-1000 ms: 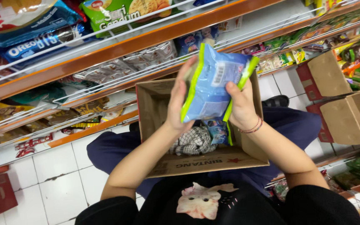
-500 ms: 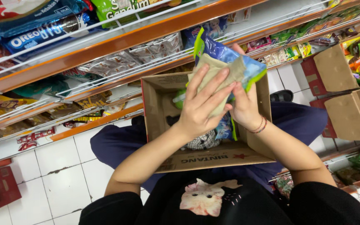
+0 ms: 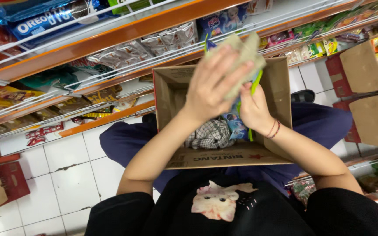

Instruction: The person organizes several snacks and cleaning supplies in a box before wiping the shelves with a cloth and placing items like chocolate bars and drink sachets onto the racks.

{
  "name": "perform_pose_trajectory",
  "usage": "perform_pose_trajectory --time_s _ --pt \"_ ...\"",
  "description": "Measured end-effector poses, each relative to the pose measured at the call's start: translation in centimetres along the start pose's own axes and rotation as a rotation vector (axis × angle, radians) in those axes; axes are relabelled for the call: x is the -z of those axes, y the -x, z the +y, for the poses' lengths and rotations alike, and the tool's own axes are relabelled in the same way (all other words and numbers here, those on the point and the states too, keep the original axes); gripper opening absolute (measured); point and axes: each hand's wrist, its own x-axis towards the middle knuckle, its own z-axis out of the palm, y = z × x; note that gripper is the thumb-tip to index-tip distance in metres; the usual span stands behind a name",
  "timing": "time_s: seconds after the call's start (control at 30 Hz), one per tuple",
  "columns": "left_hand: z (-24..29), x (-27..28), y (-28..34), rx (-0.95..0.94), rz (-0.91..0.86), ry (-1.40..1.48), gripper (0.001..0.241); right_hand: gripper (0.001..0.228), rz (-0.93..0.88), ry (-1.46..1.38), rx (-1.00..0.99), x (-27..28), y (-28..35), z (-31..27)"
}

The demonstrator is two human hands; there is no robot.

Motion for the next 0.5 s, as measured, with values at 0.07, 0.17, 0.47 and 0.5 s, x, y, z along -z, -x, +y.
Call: perform_pose_trajectory --time_s 0.07,0.17,0.47,0.5 --pt "-1.0 0.4 0.1 0.122 0.036 -0.083 0.044 0.06 0.001 -0.081 -0.012 -0.1 0.4 -1.0" --pt "-1.4 0.4 0.5 0.257 0.088 -0.083 0.041 0.071 -0.001 -0.292 -0.169 0.0 0.0 -1.7" --pt "2.3 -1.4 1.5 0.136 -0.12 -0.034 0.045 0.067 0.148 -0.412 -0.177 0.7 -1.2 -0.5" --pt "2.3 -1.5 1.5 0.064 -0.133 -0.042 0.044 0.065 0.161 -0.516 -0.147 1.2 -1.5 -0.5"
